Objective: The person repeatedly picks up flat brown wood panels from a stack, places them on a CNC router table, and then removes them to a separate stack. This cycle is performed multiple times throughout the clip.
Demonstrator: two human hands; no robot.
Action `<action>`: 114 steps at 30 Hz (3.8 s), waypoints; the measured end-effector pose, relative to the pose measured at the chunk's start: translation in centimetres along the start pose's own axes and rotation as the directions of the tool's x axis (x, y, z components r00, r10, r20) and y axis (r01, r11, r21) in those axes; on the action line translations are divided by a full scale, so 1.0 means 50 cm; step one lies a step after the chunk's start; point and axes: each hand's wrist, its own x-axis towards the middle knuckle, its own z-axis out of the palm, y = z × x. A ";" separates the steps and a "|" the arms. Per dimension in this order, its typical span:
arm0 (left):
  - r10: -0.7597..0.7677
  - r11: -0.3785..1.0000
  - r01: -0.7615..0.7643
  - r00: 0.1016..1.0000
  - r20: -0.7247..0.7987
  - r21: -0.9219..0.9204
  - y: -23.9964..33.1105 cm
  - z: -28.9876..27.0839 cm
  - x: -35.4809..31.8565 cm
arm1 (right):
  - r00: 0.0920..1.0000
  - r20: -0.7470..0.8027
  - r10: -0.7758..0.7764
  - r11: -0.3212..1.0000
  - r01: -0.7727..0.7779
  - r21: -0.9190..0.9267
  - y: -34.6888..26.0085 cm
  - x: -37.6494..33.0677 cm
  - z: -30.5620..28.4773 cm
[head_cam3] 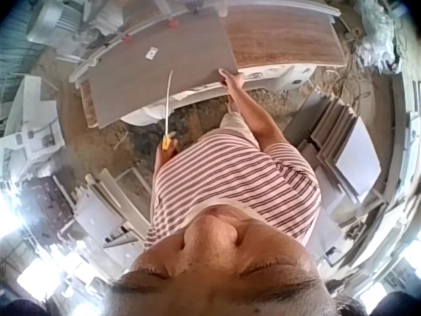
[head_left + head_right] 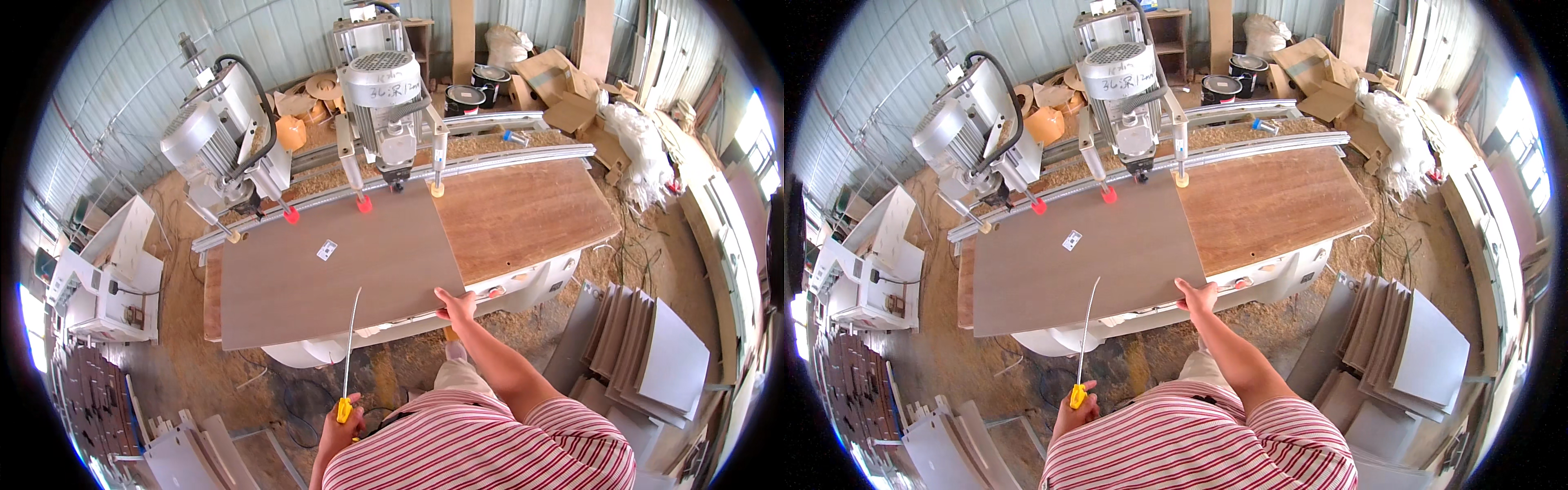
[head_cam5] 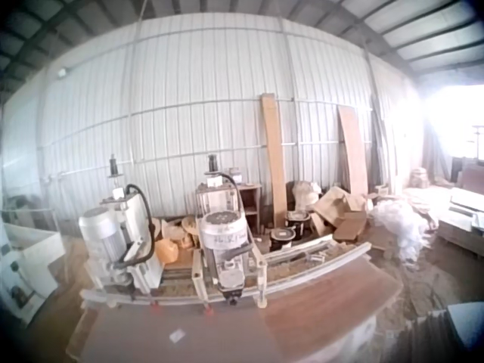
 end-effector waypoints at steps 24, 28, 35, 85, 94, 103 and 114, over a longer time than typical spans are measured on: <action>-0.227 0.957 0.222 0.974 -0.003 -0.185 0.032 0.102 -0.052 | 0.861 0.494 0.118 0.993 -0.090 -0.079 0.036 0.144 -0.154; -0.122 0.816 0.027 0.985 -0.125 -0.577 -0.053 -0.001 -0.032 | 0.837 0.529 0.139 0.988 -0.082 -0.130 0.026 0.159 -0.166; -0.185 0.795 -0.103 0.898 -0.400 -0.598 -0.020 0.070 -0.034 | 0.786 0.592 0.177 0.978 -0.071 -0.197 0.005 0.178 -0.178; 0.024 0.930 -0.298 0.634 -0.773 -0.216 -0.541 -0.314 -0.090 | 0.325 0.919 0.222 0.845 0.407 -0.348 0.233 -0.243 0.348; -0.208 0.880 -0.351 0.322 -0.924 -0.320 -0.586 -0.341 -0.302 | 0.028 0.963 0.269 0.772 0.592 -0.233 0.342 -0.537 0.633; -0.562 0.542 -0.780 -0.061 -0.825 -0.312 -0.797 -0.276 -0.510 | -0.492 0.789 0.368 0.627 0.758 0.180 0.596 -1.104 0.778; -0.799 0.431 -0.837 -0.181 -0.574 -0.337 -1.216 -0.315 -0.824 | -0.494 0.585 0.644 0.464 0.859 0.214 1.084 -1.625 0.629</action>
